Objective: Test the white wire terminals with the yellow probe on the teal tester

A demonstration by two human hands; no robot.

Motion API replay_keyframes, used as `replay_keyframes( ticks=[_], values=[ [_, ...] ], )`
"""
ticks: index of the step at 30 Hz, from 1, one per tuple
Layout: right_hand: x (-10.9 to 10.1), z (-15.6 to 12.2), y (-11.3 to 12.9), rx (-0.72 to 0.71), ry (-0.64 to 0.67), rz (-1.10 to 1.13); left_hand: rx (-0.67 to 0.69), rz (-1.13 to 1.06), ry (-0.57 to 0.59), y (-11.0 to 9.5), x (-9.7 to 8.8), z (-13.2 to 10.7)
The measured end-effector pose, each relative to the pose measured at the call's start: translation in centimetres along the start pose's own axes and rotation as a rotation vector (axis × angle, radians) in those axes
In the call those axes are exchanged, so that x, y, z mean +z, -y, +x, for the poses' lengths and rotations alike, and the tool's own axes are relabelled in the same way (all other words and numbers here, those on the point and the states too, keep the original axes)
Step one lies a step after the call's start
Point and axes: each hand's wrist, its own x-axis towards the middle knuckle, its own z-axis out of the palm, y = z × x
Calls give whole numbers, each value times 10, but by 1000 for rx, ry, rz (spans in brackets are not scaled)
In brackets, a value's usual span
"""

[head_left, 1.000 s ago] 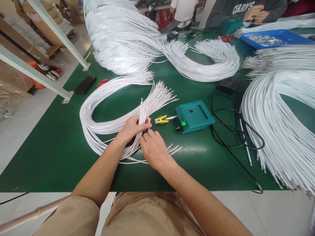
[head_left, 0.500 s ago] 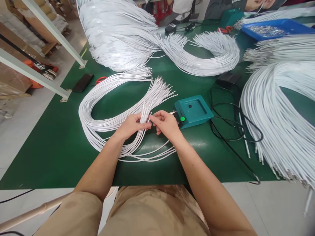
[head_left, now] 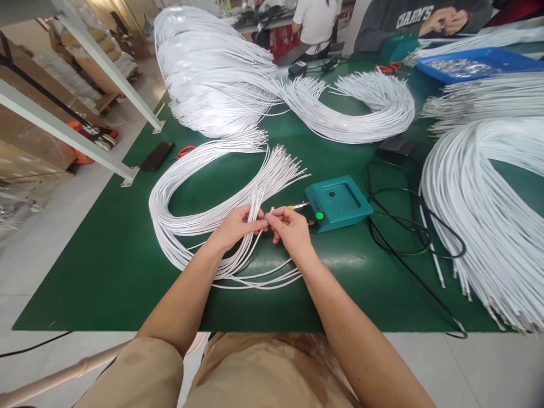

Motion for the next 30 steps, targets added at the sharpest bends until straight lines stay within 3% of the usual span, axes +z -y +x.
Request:
replay_keyframes(
  ticks=[9,12,17,24,30],
  values=[
    [3,0,-5,-19,-128,11,53,126,-67,7,5,1],
    [1,1,-4,0,-53,133,44,121,-66,6,4,1],
    [-3,1,1,217,115,423,45,52,-34,1,4,0],
    [-7,5,1,244,215,433,69,95,86,0,8,-4],
    [-8,5,0,274,249,417,80,110,65,-2,7,-4]
  ],
)
